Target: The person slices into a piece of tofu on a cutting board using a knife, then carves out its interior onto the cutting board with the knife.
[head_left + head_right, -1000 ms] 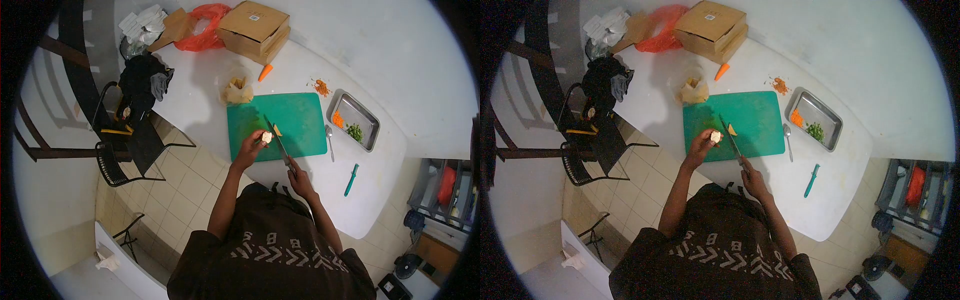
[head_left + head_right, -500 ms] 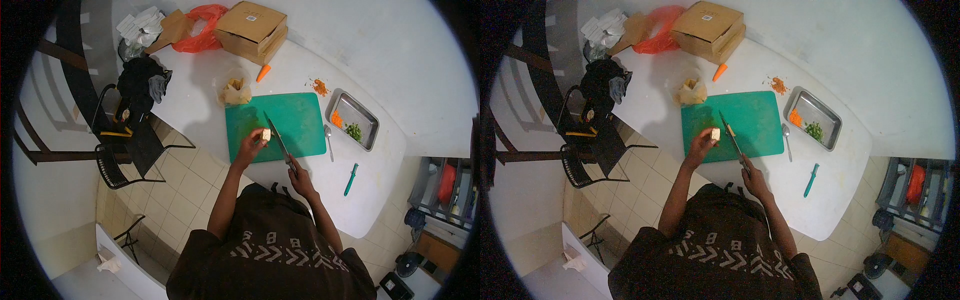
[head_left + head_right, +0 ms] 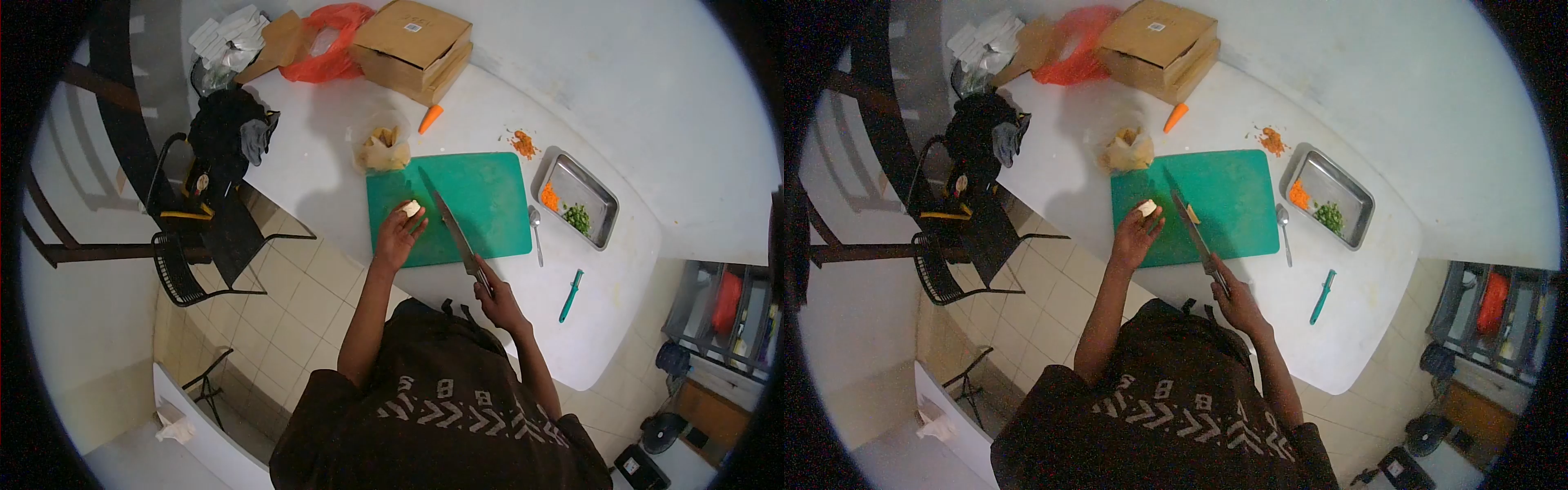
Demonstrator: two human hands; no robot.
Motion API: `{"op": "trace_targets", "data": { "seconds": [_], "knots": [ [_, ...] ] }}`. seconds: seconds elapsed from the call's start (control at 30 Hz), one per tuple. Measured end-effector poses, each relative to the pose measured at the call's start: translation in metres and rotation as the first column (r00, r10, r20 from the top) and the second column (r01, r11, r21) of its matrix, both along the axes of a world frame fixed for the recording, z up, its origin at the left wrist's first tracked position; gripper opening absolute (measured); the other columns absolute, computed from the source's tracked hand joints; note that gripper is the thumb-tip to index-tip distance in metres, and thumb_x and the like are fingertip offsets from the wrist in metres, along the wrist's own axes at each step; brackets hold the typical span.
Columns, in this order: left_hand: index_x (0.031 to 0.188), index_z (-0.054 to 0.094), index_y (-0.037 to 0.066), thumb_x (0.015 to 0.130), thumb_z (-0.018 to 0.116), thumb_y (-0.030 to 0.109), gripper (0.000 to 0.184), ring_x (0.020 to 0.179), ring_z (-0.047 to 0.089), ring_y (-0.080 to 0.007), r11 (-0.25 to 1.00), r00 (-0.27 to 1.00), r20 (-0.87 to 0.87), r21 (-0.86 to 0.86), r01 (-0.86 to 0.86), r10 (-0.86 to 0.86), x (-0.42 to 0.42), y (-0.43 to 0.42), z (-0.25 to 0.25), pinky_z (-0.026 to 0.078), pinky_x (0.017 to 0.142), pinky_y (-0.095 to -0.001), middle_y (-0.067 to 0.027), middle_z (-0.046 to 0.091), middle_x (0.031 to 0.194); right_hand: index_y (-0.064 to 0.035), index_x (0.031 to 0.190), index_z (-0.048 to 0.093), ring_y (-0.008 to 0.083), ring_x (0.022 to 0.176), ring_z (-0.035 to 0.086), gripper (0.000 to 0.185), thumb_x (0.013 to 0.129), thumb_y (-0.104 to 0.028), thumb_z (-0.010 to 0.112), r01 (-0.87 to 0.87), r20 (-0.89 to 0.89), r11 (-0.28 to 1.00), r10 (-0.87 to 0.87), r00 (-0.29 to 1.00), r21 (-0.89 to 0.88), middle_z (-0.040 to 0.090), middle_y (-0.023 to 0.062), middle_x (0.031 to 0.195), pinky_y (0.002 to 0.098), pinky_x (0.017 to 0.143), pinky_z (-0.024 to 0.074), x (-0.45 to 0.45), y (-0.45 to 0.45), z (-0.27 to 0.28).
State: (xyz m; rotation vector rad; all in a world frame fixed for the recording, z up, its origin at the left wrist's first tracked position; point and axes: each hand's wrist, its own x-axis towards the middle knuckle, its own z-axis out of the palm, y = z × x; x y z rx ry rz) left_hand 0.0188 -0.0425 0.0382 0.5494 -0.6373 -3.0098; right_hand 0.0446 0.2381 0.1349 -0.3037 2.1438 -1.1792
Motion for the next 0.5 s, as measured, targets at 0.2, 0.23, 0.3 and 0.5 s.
{"op": "trace_targets", "data": {
  "seconds": [0.2,0.23,0.3,0.5],
  "knots": [
    [0.121,0.058,0.003,0.095,0.061,0.015,0.029,0.115,0.061,-0.0254,0.997,0.999,-0.002,0.072,-0.040,0.040,-0.003,0.000,-0.012,0.053,0.101,-0.0429,-0.0108,0.063,0.115,-0.0236,0.155,0.026,0.0419,0.104,0.064,0.061,0.100,-0.013,0.049,-0.111,0.049,0.993,0.110,0.993,0.027,0.065,0.0258,0.118,0.0466,0.093,0.0485,0.000,0.003,0.024],
    [0.120,0.058,0.003,0.095,0.061,0.015,0.028,0.112,0.062,-0.0249,0.995,0.999,-0.015,0.100,-0.028,0.030,-0.002,-0.001,-0.016,0.054,0.100,-0.0425,-0.0114,0.063,0.115,-0.0230,0.155,0.028,0.0284,0.084,0.056,0.061,0.099,-0.011,0.050,-0.106,0.016,0.994,0.106,0.994,-0.007,0.059,0.0157,0.095,0.0390,0.080,0.0472,0.001,0.003,0.024],
    [0.119,0.059,0.003,0.095,0.061,0.015,0.028,0.109,0.063,-0.0244,0.992,0.999,-0.026,0.128,-0.019,0.022,-0.002,-0.002,-0.017,0.054,0.099,-0.0421,-0.0120,0.064,0.114,-0.0225,0.155,0.031,0.0150,0.063,0.048,0.062,0.098,-0.008,0.050,-0.104,-0.016,0.994,0.103,0.995,-0.040,0.054,0.0056,0.071,0.0313,0.066,0.0459,0.003,0.002,0.024],
    [0.116,0.059,0.001,0.097,0.061,0.017,0.025,0.100,0.065,-0.0227,0.995,0.990,0.126,0.070,-0.075,0.066,-0.005,0.001,-0.001,0.057,0.094,-0.0398,-0.0126,0.064,0.114,-0.0212,0.155,0.032,0.0199,0.065,0.054,0.061,0.098,-0.007,0.049,-0.090,-0.193,0.993,0.072,0.978,-0.082,0.061,0.0120,0.076,0.0355,0.069,0.0487,0.008,0.005,0.010]
  ]
}}
